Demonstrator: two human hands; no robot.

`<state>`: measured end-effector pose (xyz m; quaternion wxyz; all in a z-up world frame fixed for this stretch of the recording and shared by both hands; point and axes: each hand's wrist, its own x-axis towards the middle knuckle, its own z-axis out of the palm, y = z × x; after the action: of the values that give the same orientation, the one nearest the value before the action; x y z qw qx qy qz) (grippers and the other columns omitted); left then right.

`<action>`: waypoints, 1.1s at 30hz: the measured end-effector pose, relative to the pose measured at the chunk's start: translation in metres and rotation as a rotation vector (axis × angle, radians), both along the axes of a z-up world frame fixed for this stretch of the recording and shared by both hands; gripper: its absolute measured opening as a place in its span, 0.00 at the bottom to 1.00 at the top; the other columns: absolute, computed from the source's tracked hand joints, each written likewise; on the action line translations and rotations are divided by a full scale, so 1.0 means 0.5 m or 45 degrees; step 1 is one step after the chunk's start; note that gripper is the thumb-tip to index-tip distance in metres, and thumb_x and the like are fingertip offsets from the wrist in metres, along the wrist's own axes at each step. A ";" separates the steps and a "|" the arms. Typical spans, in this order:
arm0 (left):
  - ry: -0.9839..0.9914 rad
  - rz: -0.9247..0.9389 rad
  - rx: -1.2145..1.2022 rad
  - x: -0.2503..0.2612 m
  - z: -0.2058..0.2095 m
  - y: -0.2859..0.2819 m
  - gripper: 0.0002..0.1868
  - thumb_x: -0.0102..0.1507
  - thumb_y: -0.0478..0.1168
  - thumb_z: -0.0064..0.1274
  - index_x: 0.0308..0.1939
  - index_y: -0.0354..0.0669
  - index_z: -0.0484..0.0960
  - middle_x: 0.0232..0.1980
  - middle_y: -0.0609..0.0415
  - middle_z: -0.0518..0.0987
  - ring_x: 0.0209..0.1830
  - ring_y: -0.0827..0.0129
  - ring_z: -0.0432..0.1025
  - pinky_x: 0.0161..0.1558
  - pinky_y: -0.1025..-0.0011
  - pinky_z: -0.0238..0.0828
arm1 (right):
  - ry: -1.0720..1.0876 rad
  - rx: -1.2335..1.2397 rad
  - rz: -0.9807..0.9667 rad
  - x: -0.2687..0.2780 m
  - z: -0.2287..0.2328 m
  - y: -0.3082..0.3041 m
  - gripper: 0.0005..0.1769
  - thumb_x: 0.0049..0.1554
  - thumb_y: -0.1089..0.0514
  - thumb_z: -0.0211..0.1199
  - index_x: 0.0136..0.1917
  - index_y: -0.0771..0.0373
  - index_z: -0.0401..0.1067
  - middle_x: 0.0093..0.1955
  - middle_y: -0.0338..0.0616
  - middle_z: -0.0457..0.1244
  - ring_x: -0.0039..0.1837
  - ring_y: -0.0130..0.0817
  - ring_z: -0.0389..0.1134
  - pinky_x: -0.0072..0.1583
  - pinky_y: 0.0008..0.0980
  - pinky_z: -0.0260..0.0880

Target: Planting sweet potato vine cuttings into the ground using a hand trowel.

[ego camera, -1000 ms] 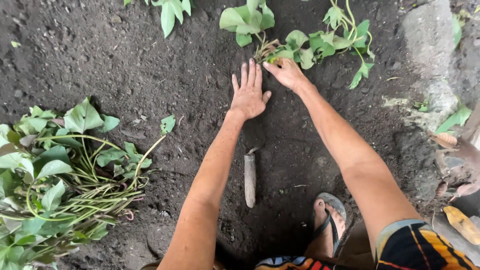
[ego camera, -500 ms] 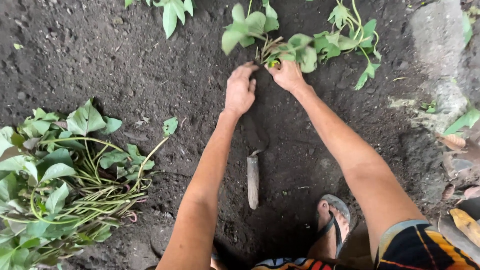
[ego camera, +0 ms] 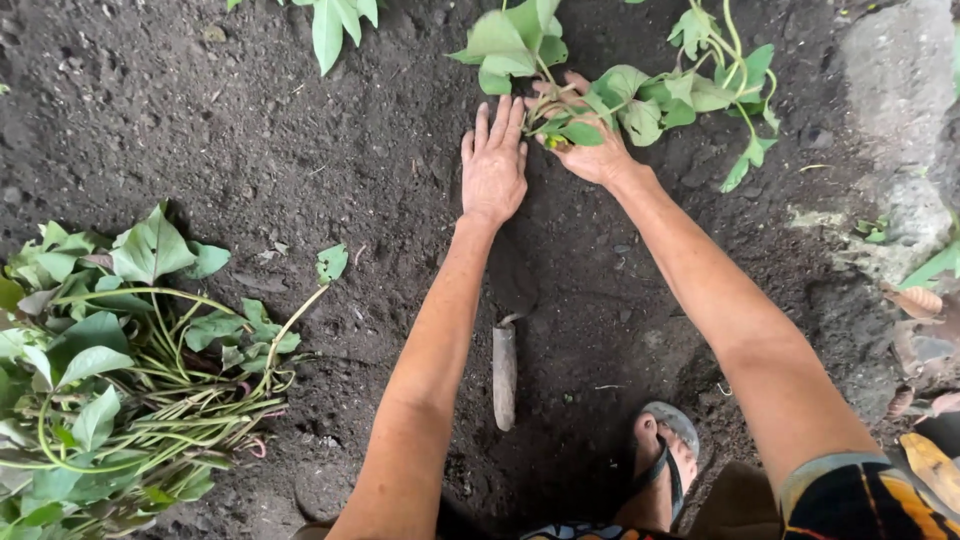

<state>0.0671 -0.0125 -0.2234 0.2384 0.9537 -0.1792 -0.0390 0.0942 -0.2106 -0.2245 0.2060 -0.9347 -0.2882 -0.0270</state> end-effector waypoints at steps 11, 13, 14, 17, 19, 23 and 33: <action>-0.146 0.008 0.198 -0.035 -0.016 -0.012 0.41 0.76 0.52 0.37 0.83 0.37 0.36 0.87 0.41 0.35 0.87 0.46 0.36 0.81 0.45 0.43 | 0.342 0.038 -0.476 -0.104 0.055 0.057 0.34 0.71 0.42 0.36 0.87 0.48 0.41 0.88 0.40 0.28 0.87 0.48 0.24 0.81 0.58 0.29; -0.066 -0.004 0.241 -0.054 0.001 -0.015 0.45 0.75 0.53 0.42 0.83 0.36 0.35 0.86 0.39 0.33 0.87 0.43 0.34 0.81 0.44 0.41 | 0.164 -0.024 -0.454 -0.120 -0.036 0.042 0.32 0.69 0.46 0.44 0.84 0.50 0.50 0.85 0.46 0.36 0.85 0.54 0.32 0.77 0.63 0.35; 0.006 -0.016 0.284 -0.059 0.012 -0.016 0.49 0.73 0.53 0.47 0.83 0.35 0.34 0.86 0.36 0.32 0.86 0.40 0.31 0.81 0.43 0.38 | -0.024 -0.085 -0.430 -0.123 -0.079 0.034 0.30 0.67 0.50 0.51 0.81 0.51 0.58 0.83 0.52 0.45 0.82 0.60 0.40 0.73 0.68 0.41; 0.071 -0.054 0.340 -0.069 0.025 -0.020 0.50 0.72 0.53 0.48 0.82 0.32 0.33 0.85 0.33 0.30 0.85 0.37 0.29 0.80 0.39 0.36 | -0.122 -0.102 -0.413 -0.124 -0.043 0.047 0.27 0.69 0.50 0.48 0.80 0.52 0.61 0.77 0.56 0.52 0.81 0.60 0.44 0.72 0.67 0.41; 0.097 -0.064 0.335 -0.059 0.020 -0.020 0.50 0.72 0.52 0.48 0.82 0.32 0.32 0.85 0.33 0.29 0.85 0.37 0.28 0.80 0.38 0.34 | -0.110 -0.100 -0.413 -0.119 -0.030 0.050 0.27 0.68 0.51 0.49 0.79 0.52 0.62 0.78 0.57 0.51 0.81 0.62 0.44 0.72 0.69 0.41; 0.171 -0.086 0.348 -0.065 0.030 -0.018 0.51 0.72 0.53 0.49 0.82 0.34 0.30 0.85 0.35 0.26 0.85 0.38 0.26 0.80 0.37 0.32 | -0.054 -0.111 -0.420 -0.132 -0.011 0.054 0.29 0.67 0.53 0.51 0.81 0.49 0.58 0.81 0.56 0.47 0.82 0.64 0.40 0.71 0.73 0.41; 0.278 -0.185 0.450 -0.115 0.071 -0.004 0.44 0.73 0.54 0.43 0.84 0.46 0.36 0.87 0.46 0.29 0.86 0.46 0.26 0.79 0.35 0.30 | -0.069 -0.202 -0.365 -0.175 0.008 0.048 0.32 0.65 0.56 0.53 0.82 0.50 0.56 0.78 0.57 0.53 0.82 0.62 0.43 0.72 0.77 0.38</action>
<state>0.0095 -0.0144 -0.1881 0.0819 0.9554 -0.2108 -0.1899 0.0069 -0.1865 -0.2205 0.1178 -0.9786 -0.1585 -0.0585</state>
